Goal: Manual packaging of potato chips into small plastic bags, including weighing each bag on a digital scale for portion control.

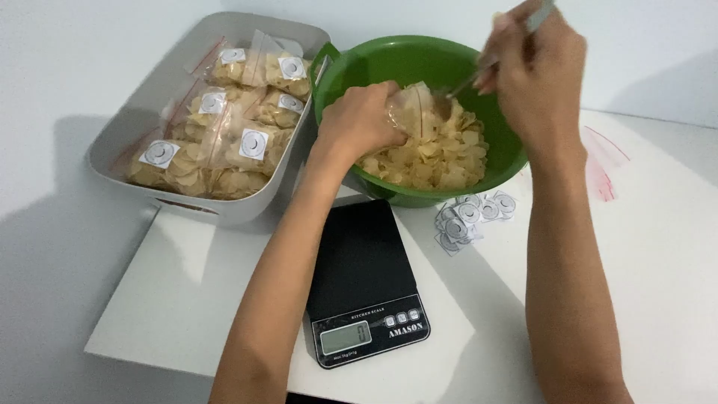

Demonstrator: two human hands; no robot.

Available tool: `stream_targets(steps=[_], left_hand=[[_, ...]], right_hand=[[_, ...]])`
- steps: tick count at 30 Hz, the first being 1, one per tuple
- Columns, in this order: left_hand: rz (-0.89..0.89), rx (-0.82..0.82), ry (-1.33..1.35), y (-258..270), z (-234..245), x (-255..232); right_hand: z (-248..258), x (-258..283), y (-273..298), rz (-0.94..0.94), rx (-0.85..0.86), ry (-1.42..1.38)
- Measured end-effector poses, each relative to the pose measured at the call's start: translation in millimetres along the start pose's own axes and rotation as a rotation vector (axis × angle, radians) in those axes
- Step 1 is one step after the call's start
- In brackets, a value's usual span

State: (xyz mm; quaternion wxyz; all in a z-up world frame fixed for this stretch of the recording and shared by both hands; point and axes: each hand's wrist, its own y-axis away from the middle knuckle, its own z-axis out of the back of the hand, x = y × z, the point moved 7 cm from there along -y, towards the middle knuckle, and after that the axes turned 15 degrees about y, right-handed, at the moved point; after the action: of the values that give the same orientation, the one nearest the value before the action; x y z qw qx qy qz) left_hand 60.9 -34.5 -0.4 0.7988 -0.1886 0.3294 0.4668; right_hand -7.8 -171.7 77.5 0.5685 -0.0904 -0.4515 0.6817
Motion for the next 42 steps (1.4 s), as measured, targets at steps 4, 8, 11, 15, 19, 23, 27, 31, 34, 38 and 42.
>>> stream_targets(steps=[4, 8, 11, 15, 19, 23, 27, 31, 34, 38, 42], left_hand=[[-0.013, 0.005, 0.001, -1, -1, 1], [-0.033, -0.003, 0.047, -1, 0, 1], [-0.057, -0.029, 0.09, -1, 3, 2], [-0.062, -0.047, 0.12, 1, 6, 1], [0.017, -0.013, 0.068, -2, 0, 4], [-0.073, -0.068, 0.114, 1, 5, -1], [-0.127, -0.147, 0.185, 4, 13, -3], [-0.18, -0.149, 0.228, 8, 15, -9], [-0.161, -0.135, 0.168, 3, 10, -6], [-0.056, -0.1, 0.119, -4, 4, 4], [-0.011, -0.08, 0.074, 2, 6, 1]], right_hand=[[8, -8, 0, -0.151, -0.042, -0.233], [-11, -37, 1, -0.487, -0.078, -0.506], [-36, -54, 6, -0.641, -0.048, -0.733], [-32, -44, 7, -0.654, 0.032, -0.664], [-20, -50, 7, -0.642, -0.022, -0.527], [-28, -62, 9, -0.709, -0.087, -0.658], [-36, -51, 12, -0.746, -0.044, -0.763], [-31, -48, 7, -0.667, 0.006, -0.708], [-18, -50, 5, -0.614, -0.047, -0.563], [-9, -48, 4, -0.558, -0.1, -0.527], [-25, -52, 8, -0.671, -0.112, -0.725]])
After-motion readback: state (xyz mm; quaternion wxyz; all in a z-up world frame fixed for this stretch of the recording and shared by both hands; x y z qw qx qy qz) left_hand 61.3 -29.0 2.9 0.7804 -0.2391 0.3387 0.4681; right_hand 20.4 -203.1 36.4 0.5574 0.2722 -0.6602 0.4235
